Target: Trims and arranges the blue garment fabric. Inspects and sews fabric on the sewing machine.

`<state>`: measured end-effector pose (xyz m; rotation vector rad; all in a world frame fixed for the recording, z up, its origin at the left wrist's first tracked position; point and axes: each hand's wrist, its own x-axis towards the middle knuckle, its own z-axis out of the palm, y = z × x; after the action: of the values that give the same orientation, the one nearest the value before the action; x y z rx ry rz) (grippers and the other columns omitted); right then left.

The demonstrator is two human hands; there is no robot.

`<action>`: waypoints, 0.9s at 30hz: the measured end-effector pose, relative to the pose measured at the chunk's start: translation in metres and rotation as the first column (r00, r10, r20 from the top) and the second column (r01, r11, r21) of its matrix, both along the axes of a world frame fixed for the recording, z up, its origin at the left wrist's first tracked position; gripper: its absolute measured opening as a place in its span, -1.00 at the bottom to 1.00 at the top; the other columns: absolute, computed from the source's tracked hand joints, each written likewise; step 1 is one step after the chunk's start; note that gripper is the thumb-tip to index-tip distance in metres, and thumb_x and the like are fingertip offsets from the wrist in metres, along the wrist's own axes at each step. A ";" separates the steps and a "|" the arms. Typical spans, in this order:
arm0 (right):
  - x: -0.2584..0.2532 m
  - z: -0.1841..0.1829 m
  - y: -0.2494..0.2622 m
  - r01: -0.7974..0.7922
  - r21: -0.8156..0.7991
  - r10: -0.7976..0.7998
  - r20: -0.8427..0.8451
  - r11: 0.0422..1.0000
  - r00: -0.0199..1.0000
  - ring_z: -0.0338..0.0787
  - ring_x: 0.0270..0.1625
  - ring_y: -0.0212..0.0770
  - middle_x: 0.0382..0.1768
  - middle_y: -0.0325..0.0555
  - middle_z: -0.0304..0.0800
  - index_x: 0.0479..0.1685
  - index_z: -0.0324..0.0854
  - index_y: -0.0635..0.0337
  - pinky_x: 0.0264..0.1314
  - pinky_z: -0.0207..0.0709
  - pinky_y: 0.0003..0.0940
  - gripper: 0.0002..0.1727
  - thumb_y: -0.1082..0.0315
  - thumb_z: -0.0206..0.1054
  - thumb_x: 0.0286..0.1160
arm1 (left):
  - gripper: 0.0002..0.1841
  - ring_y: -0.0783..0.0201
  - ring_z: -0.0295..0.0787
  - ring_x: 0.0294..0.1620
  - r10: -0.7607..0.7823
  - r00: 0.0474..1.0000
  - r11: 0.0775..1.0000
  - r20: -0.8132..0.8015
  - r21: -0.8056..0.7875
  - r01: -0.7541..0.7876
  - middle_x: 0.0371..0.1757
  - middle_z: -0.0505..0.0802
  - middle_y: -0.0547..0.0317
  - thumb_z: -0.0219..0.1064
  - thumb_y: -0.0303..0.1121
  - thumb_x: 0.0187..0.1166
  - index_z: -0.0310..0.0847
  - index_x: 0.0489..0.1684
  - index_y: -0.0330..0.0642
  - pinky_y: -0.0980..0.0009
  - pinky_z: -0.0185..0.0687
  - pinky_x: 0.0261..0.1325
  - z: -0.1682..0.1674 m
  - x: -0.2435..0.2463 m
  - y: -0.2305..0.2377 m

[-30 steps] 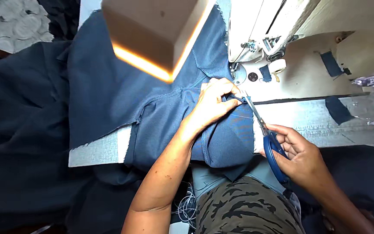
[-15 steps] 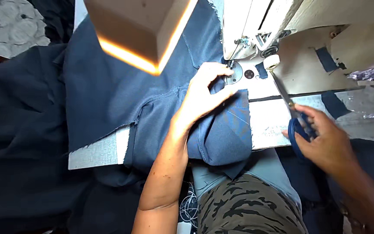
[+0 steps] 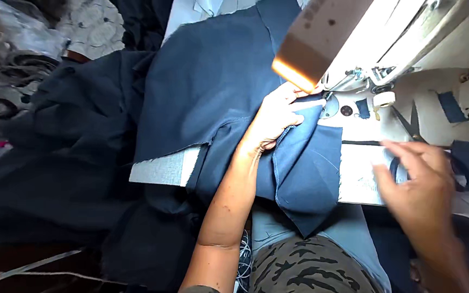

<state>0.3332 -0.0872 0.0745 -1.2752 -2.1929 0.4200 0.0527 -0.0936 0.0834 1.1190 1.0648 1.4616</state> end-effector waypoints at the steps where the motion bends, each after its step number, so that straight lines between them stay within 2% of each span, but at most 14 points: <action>1: -0.013 -0.003 -0.005 -0.063 -0.030 0.059 -0.135 0.998 0.989 0.75 0.06 0.02 0.12 0.27 0.75 0.22 0.75 0.35 0.05 0.63 -0.10 -0.61 0.30 0.31 0.52 | -0.33 0.17 0.72 0.43 -0.001 0.999 1.000 0.039 -0.025 0.002 0.49 0.69 -0.12 0.21 -0.86 0.19 0.39 0.46 -0.43 0.30 0.69 0.39 0.000 0.000 0.001; 2: -0.026 -0.006 -0.011 -0.136 -0.084 0.109 -0.269 0.987 0.957 0.74 -0.06 -0.29 0.05 0.08 0.77 0.15 0.77 0.33 -0.04 0.64 -0.43 -0.64 0.29 0.34 0.49 | -0.34 0.17 0.73 0.41 -0.009 0.996 0.999 0.086 -0.038 0.012 0.50 0.68 -0.11 0.20 -0.85 0.22 0.37 0.47 -0.41 0.30 0.71 0.35 0.000 0.000 0.002; 4: -0.048 -0.009 -0.025 -0.267 -0.189 0.155 -0.462 0.945 0.873 0.71 -0.16 -0.60 0.00 -0.13 0.79 0.11 0.74 0.32 -0.11 0.62 -0.72 -0.68 0.33 0.37 0.46 | -0.37 0.20 0.76 0.37 -0.038 0.986 0.998 0.162 -0.044 0.046 0.46 0.71 -0.06 0.15 -0.83 0.30 0.33 0.49 -0.37 0.32 0.73 0.29 0.000 0.000 0.001; 10: -0.084 -0.022 -0.056 -0.384 -0.179 0.236 -0.539 0.906 0.808 0.62 -0.27 -0.65 -0.13 -0.19 0.71 0.27 0.59 0.36 -0.20 0.53 -0.78 -0.54 0.28 0.44 0.46 | -0.35 0.21 0.71 0.41 -0.123 0.924 0.992 0.362 0.027 0.121 0.51 0.66 -0.06 0.01 -0.79 0.43 0.19 0.63 -0.34 0.35 0.66 0.34 0.002 -0.001 0.001; 14: -0.087 -0.022 -0.066 -0.446 -0.298 0.139 -0.681 0.844 0.719 0.69 -0.36 -0.64 -0.30 -0.35 0.73 0.19 0.57 0.32 -0.27 0.63 -0.75 -0.68 0.42 0.36 0.50 | -0.32 0.24 0.62 0.53 -0.073 0.907 0.997 0.415 0.009 0.077 0.61 0.59 -0.04 -0.13 -0.70 0.54 0.04 0.78 -0.28 0.37 0.55 0.48 0.008 -0.002 -0.002; 16: -0.082 -0.016 -0.068 -0.557 -0.529 -0.071 -0.763 0.641 0.643 0.82 -0.35 -0.46 -0.26 -0.29 0.84 0.20 0.52 0.28 -0.23 0.75 -0.56 -0.75 0.41 0.06 0.71 | -0.37 0.26 0.62 0.53 -0.081 0.889 0.997 0.450 0.023 0.079 0.59 0.62 -0.01 -0.15 -0.68 0.59 0.07 0.77 -0.27 0.39 0.53 0.51 0.010 -0.003 -0.003; 18: -0.075 -0.007 -0.059 -0.682 -0.671 -0.361 -0.737 0.292 0.571 0.95 -0.08 -0.12 0.03 -0.04 0.89 0.42 0.37 0.24 0.02 0.83 -0.27 -0.41 0.02 -0.40 0.88 | -0.50 0.28 0.73 0.37 -0.222 0.860 0.975 0.459 0.123 0.186 0.39 0.76 0.02 0.02 -0.68 0.53 0.34 0.51 -0.29 0.38 0.63 0.39 0.008 -0.002 -0.005; 19: -0.072 -0.002 -0.051 -0.731 -0.670 -0.514 -0.675 0.130 0.529 0.93 0.09 0.06 0.16 0.09 0.86 0.47 0.37 0.18 0.12 0.82 -0.10 -0.21 -0.28 -0.44 0.80 | -0.64 0.37 0.80 0.13 -0.323 0.864 0.946 0.387 0.170 0.277 0.12 0.87 0.12 0.15 -0.66 0.42 0.57 0.18 -0.25 0.45 0.71 0.17 0.009 0.002 -0.006; 20: -0.069 0.001 -0.042 -0.778 -0.628 -0.637 -0.605 0.014 0.477 0.88 0.20 0.19 0.22 0.18 0.82 0.44 0.45 0.16 0.18 0.80 0.05 -0.11 -0.47 -0.25 0.66 | -0.68 0.41 0.80 -0.04 -0.436 0.857 0.898 0.275 0.194 0.395 -0.07 0.88 0.18 0.26 -0.65 0.24 0.65 -0.03 -0.24 0.47 0.71 0.03 0.008 0.007 -0.008; 21: -0.066 0.001 -0.034 -0.821 -0.568 -0.704 -0.561 -0.054 0.434 0.84 0.26 0.24 0.23 0.22 0.81 0.39 0.55 0.17 0.22 0.77 0.14 -0.13 -0.47 0.02 0.56 | -0.74 0.54 0.80 -0.19 -0.538 0.828 0.839 0.155 0.185 0.511 -0.23 0.90 0.30 0.36 -0.59 0.14 0.71 -0.19 -0.19 0.57 0.72 -0.10 0.007 0.013 -0.013; 22: -0.065 0.003 -0.029 -0.821 -0.568 -0.700 -0.560 -0.063 0.442 0.87 0.23 0.18 0.16 0.19 0.84 0.29 0.60 0.19 0.19 0.80 0.11 -0.23 -0.37 0.03 0.64 | -0.83 0.66 0.73 -0.36 -0.634 0.772 0.768 0.034 0.147 0.624 -0.38 0.88 0.36 0.38 -0.50 0.11 0.75 -0.33 -0.21 0.67 0.64 -0.27 0.005 0.021 -0.017; 24: -0.071 0.021 -0.026 -0.715 -0.699 -0.652 -0.534 -0.018 0.539 0.91 -0.21 -0.21 -0.33 -0.09 0.88 -0.19 0.70 0.13 -0.07 0.83 -0.25 -0.44 0.04 -0.19 0.89 | -0.82 0.68 0.55 -0.51 -0.812 0.574 0.566 -0.109 0.099 0.819 -0.46 0.81 0.25 0.29 -0.48 0.17 0.74 -0.38 -0.40 0.69 0.39 -0.46 0.002 0.030 -0.020; 26: -0.074 0.029 -0.028 -0.642 -0.765 -0.628 -0.521 0.044 0.578 0.78 -0.56 -0.40 -0.61 -0.17 0.79 -0.50 0.68 0.14 -0.42 0.69 -0.52 -0.53 0.42 -0.09 0.75 | -0.82 0.62 0.57 -0.38 -0.895 0.435 0.421 -0.099 0.132 0.897 -0.37 0.78 0.13 0.27 -0.55 0.21 0.67 -0.33 -0.51 0.67 0.39 -0.29 0.002 0.032 -0.019; 27: -0.074 0.029 -0.028 -0.602 -0.792 -0.614 -0.528 0.105 0.587 0.79 -0.60 -0.37 -0.61 -0.11 0.81 -0.46 0.66 0.19 -0.48 0.69 -0.51 -0.63 0.53 -0.01 0.68 | -0.79 0.60 0.62 -0.32 -0.902 0.424 0.407 -0.078 0.171 0.897 -0.35 0.80 0.09 0.30 -0.53 0.24 0.67 -0.27 -0.53 0.66 0.44 -0.19 0.003 0.031 -0.020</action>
<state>0.2590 -0.1149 0.1031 -1.1095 -0.6806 2.3633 0.0832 -0.1131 0.0863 1.4701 0.1288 0.6481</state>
